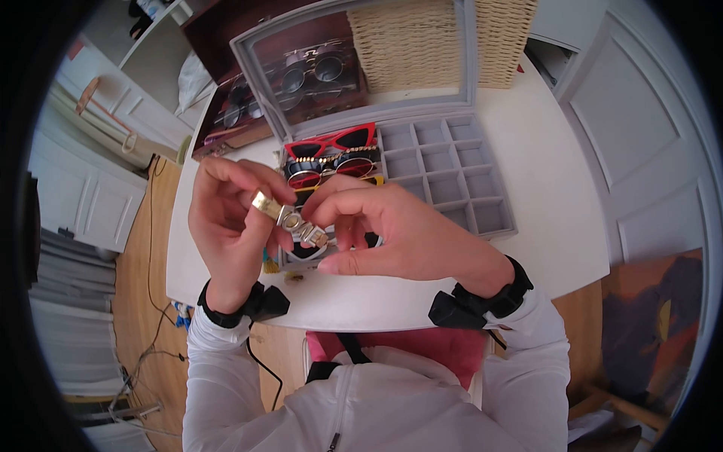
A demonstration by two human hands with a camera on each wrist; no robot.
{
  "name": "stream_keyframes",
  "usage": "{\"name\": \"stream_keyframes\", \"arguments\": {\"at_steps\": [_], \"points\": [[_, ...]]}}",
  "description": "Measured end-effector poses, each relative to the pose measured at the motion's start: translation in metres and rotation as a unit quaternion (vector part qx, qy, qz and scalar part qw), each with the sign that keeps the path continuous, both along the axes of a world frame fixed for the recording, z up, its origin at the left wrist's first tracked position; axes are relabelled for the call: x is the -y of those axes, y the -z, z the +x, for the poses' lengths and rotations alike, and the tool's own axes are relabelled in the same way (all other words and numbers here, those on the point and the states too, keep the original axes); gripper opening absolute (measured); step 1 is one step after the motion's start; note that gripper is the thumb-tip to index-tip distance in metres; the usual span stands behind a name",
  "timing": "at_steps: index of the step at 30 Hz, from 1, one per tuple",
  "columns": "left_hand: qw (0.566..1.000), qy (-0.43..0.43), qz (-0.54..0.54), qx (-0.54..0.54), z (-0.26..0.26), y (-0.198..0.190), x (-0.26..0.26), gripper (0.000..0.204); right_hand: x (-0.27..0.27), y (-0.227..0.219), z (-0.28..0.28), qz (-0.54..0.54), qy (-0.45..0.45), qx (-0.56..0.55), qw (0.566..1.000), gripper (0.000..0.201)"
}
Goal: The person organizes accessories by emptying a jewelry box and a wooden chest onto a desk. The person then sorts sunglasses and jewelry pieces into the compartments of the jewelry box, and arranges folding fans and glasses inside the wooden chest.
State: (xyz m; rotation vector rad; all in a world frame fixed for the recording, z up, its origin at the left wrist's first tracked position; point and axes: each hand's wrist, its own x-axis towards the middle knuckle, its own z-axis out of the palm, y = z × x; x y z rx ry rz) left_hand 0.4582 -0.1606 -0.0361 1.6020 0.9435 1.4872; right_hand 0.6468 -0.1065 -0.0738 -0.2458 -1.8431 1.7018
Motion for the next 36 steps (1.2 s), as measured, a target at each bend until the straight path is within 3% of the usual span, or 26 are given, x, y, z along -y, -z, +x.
{"name": "stream_keyframes", "arguments": {"at_steps": [2, 4, 6, 8, 12, 15, 16, 18, 20, 21, 23, 26, 28, 30, 34, 36], "points": [[0.999, 0.037, -0.015, -0.007, -0.005, 0.000, 0.000, 0.024, 0.000, 0.000, -0.001, -0.055, -0.019, 0.000, 0.998, 0.023], [0.996, 0.005, -0.087, -0.002, -0.007, 0.001, 0.003, 0.028, 0.000, -0.003, 0.002, -0.108, -0.033, 0.010, 0.994, 0.022], [0.996, 0.015, -0.086, -0.006, -0.018, 0.010, 0.001, 0.027, -0.001, -0.007, 0.005, -0.163, -0.054, 0.022, 0.985, 0.021], [0.996, 0.050, -0.053, -0.047, -0.029, 0.017, -0.002, 0.021, -0.002, -0.011, 0.009, -0.114, 0.017, 0.030, 0.993, 0.016], [0.994, 0.068, -0.075, -0.030, -0.039, 0.025, -0.003, 0.017, -0.008, -0.017, 0.016, -0.025, 0.078, 0.030, 0.996, 0.009], [0.969, 0.214, -0.064, -0.109, -0.044, 0.023, -0.003, 0.030, -0.008, -0.016, 0.016, -0.062, 0.094, -0.014, 0.994, 0.005], [0.969, 0.215, -0.067, -0.102, -0.041, 0.021, 0.000, 0.030, -0.009, -0.015, 0.016, -0.069, 0.074, -0.028, 0.994, 0.005], [0.943, 0.203, -0.262, -0.024, -0.033, 0.018, 0.011, 0.045, -0.010, -0.013, 0.015, -0.079, 0.055, -0.037, 0.995, 0.006], [0.952, 0.212, -0.219, -0.024, -0.031, 0.026, 0.011, 0.044, -0.010, -0.009, 0.010, 0.049, 0.111, -0.020, 0.992, 0.006], [0.966, 0.171, -0.175, -0.084, -0.031, 0.028, 0.013, 0.042, -0.008, -0.009, 0.008, 0.046, 0.110, -0.016, 0.993, 0.006], [0.981, 0.079, -0.084, -0.156, -0.025, 0.032, 0.015, 0.032, -0.002, -0.010, 0.004, 0.109, 0.207, 0.056, 0.971, 0.006], [0.975, 0.046, -0.031, -0.215, -0.032, 0.030, 0.011, 0.023, 0.002, -0.011, -0.001, 0.069, 0.226, 0.076, 0.969, 0.007], [0.978, 0.053, -0.068, -0.190, -0.035, 0.028, 0.012, 0.015, 0.000, -0.008, -0.001, 0.100, 0.229, 0.074, 0.965, 0.006], [0.978, 0.145, -0.098, -0.111, -0.039, 0.028, 0.007, 0.013, -0.002, -0.006, -0.001, 0.133, 0.230, 0.072, 0.961, 0.005], [0.977, 0.159, -0.140, -0.035, -0.040, 0.027, 0.006, 0.012, 0.000, -0.010, 0.003, 0.058, 0.197, 0.110, 0.972, 0.005], [0.980, 0.122, -0.155, -0.020, -0.039, 0.028, 0.007, 0.020, 0.000, -0.013, 0.005, 0.037, 0.169, 0.139, 0.975, 0.006]]}}
